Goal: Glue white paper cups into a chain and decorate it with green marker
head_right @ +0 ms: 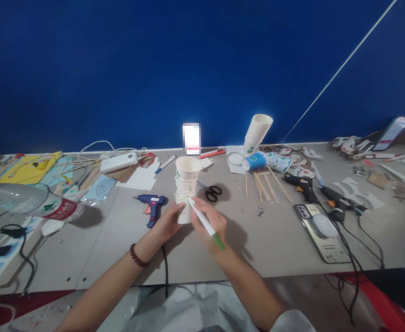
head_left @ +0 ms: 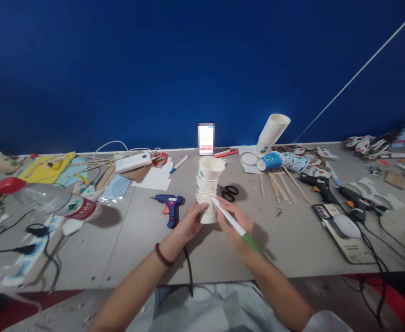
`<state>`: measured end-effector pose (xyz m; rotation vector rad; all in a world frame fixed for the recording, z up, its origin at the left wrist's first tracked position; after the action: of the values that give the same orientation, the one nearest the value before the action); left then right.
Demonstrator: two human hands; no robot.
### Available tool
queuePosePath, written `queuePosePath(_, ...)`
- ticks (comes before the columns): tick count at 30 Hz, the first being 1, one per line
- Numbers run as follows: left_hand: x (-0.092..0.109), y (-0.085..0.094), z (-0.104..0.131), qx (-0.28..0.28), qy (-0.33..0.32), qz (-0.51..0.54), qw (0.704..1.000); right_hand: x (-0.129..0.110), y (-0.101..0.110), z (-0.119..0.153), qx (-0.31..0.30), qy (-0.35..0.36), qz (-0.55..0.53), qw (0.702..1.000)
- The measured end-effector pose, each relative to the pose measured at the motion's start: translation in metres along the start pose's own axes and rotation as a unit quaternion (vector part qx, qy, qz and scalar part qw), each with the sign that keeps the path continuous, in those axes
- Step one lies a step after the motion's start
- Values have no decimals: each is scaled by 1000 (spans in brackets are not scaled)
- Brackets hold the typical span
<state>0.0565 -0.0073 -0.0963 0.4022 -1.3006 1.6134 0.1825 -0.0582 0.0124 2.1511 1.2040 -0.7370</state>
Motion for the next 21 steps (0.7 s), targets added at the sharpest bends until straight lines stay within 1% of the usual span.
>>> queuePosePath(10, 3, -2, -2, -10, -23, -25, 999, 0, 2, -1, 0, 12, 7, 1000)
queuePosePath(17, 3, -3, -2, -13, -23, -22, 999, -3, 3, -1, 2, 30, 8, 1000)
queuePosePath(21, 4, -4, -1, -13, -25, -20, 999, 0, 2, -1, 0, 20, -3, 1000)
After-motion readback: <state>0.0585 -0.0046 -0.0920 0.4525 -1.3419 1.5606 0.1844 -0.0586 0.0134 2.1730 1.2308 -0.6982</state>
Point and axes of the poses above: each hand's wrist, its own z-axis away from the middle knuckle, its own y-axis out of the back of the hand, x = y × z, the point moved 10 cm from there along -z, towards the middle knuckle, and after that the axes turned 6 degrees about -z, right-handed, at the moved point
